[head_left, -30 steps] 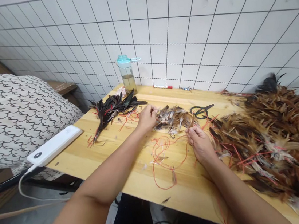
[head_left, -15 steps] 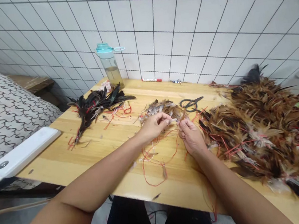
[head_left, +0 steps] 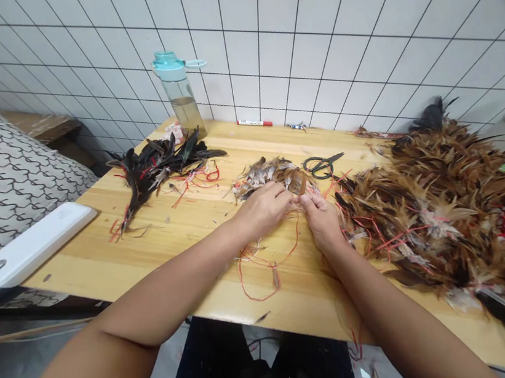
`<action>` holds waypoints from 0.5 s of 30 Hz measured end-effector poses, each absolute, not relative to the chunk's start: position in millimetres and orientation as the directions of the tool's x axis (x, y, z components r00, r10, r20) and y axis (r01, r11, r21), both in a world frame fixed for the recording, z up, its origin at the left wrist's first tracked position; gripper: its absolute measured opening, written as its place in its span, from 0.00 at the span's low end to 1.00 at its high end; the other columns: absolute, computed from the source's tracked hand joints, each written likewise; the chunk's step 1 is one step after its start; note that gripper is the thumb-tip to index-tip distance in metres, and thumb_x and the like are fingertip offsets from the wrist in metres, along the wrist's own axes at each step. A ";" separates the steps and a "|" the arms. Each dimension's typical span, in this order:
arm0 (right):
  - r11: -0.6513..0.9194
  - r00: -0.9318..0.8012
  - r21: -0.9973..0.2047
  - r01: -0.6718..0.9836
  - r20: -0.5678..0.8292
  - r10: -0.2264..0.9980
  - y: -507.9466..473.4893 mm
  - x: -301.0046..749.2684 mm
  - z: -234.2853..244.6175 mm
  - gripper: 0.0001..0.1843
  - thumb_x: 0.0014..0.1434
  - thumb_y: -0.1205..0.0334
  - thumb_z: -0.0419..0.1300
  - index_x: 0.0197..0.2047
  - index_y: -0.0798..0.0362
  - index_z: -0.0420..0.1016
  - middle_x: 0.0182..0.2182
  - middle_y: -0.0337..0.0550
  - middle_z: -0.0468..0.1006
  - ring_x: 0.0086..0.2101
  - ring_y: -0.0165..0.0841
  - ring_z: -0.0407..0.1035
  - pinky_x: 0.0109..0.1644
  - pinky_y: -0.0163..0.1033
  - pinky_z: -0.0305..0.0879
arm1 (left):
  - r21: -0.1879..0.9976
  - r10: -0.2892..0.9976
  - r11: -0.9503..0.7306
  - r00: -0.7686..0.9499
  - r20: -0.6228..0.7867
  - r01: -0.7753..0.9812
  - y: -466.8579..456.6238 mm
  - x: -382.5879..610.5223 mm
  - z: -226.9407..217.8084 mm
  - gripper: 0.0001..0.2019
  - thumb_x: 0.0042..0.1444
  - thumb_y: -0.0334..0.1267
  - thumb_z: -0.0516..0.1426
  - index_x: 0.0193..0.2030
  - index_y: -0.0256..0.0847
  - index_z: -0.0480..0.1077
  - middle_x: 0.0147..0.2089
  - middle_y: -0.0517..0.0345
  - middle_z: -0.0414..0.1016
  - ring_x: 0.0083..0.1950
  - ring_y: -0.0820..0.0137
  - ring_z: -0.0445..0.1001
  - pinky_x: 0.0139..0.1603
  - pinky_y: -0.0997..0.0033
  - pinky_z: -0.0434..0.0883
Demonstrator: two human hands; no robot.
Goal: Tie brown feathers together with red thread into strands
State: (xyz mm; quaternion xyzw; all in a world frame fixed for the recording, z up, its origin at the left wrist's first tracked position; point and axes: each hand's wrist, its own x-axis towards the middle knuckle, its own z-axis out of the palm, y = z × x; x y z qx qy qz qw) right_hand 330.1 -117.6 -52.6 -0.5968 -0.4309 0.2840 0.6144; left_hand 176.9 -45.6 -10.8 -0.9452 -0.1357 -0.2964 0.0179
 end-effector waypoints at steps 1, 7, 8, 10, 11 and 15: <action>0.122 0.458 -0.976 0.180 0.193 0.868 -117.0 330.0 -53.7 0.15 0.55 0.50 0.58 0.28 0.53 0.75 0.27 0.39 0.74 0.34 0.34 0.67 0.43 0.39 0.63 | 0.032 0.236 -0.964 0.788 0.568 0.265 -45.9 177.7 -11.8 0.12 0.65 0.33 0.47 0.38 0.36 0.71 0.36 0.51 0.72 0.39 0.68 0.67 0.42 0.69 0.65; 0.094 0.410 -0.965 0.244 0.190 0.892 -115.9 330.5 -56.2 0.18 0.55 0.47 0.58 0.23 0.52 0.68 0.21 0.36 0.65 0.28 0.31 0.59 0.34 0.35 0.57 | 0.061 0.231 -0.969 0.790 0.567 0.239 -45.0 179.7 -16.2 0.13 0.67 0.37 0.46 0.37 0.36 0.69 0.36 0.51 0.72 0.40 0.67 0.67 0.44 0.68 0.65; 0.094 0.403 -0.966 0.240 0.187 0.896 -115.9 330.6 -55.7 0.18 0.54 0.47 0.58 0.23 0.52 0.68 0.21 0.36 0.64 0.28 0.30 0.58 0.33 0.35 0.56 | 0.085 0.235 -0.970 0.784 0.574 0.229 -44.8 179.9 -16.5 0.13 0.67 0.37 0.46 0.37 0.36 0.69 0.37 0.51 0.72 0.40 0.67 0.67 0.44 0.68 0.66; 0.096 0.383 -0.969 0.228 0.180 0.906 -116.1 330.5 -54.3 0.18 0.54 0.47 0.58 0.23 0.52 0.67 0.21 0.36 0.64 0.28 0.30 0.57 0.33 0.35 0.55 | 0.141 0.256 -0.967 0.765 0.591 0.214 -44.6 180.4 -16.9 0.11 0.66 0.36 0.47 0.38 0.37 0.67 0.37 0.51 0.72 0.40 0.68 0.68 0.44 0.68 0.66; 0.094 0.373 -0.970 0.226 0.175 0.911 -116.3 330.3 -53.5 0.18 0.54 0.47 0.58 0.23 0.52 0.67 0.21 0.35 0.63 0.27 0.30 0.57 0.33 0.35 0.55 | 0.171 0.268 -0.963 0.755 0.598 0.206 -44.5 180.5 -17.0 0.09 0.66 0.35 0.47 0.38 0.37 0.67 0.37 0.52 0.72 0.39 0.68 0.68 0.43 0.68 0.66; 0.102 0.346 -0.972 0.213 0.173 0.922 -116.6 328.5 -52.7 0.17 0.55 0.47 0.57 0.25 0.52 0.69 0.22 0.35 0.64 0.26 0.29 0.57 0.33 0.35 0.56 | 0.318 0.343 -0.932 0.701 0.626 0.172 -44.9 179.7 -14.9 0.04 0.62 0.34 0.52 0.42 0.38 0.65 0.38 0.53 0.72 0.40 0.69 0.70 0.43 0.69 0.67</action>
